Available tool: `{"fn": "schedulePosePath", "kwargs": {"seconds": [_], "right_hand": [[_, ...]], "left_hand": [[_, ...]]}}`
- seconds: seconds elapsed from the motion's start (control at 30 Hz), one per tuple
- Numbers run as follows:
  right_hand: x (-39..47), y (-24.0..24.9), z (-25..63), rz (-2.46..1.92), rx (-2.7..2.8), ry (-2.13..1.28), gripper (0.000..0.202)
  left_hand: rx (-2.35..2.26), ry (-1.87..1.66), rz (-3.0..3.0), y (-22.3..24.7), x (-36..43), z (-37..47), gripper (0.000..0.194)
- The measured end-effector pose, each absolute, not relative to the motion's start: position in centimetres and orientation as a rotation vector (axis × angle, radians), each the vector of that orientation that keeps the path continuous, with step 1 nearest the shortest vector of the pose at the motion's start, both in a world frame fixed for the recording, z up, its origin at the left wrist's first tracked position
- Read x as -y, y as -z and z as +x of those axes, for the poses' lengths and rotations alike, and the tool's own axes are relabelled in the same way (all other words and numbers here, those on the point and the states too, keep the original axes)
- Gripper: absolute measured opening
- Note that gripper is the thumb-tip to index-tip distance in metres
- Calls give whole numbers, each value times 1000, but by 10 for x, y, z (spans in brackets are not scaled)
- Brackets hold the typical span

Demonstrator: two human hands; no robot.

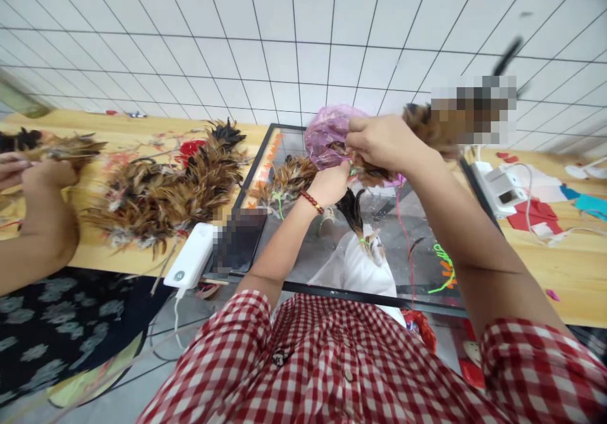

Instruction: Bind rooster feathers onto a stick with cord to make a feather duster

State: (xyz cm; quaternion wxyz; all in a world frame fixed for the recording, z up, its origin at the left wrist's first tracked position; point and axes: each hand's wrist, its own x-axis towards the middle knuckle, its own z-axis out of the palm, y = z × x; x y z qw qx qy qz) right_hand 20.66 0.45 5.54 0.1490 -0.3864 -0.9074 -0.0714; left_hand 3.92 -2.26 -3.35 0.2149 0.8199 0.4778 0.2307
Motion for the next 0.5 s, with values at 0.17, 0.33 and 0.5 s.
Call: {"fn": "schedulePosePath", "kwargs": {"seconds": [0.17,0.33,0.5], "right_hand": [[-48,-24,216,-1186,2556,-33,11],[-81,-4,231,-1265,2409,-396,13],[-80,-17,284,-1533,2258,-517,13]], "left_hand": [[-1480,-459,2618,28,30,39,39],[-1406,-572,2670,31,23,31,59],[-1281,-634,2572,24,15,7,48]]}}
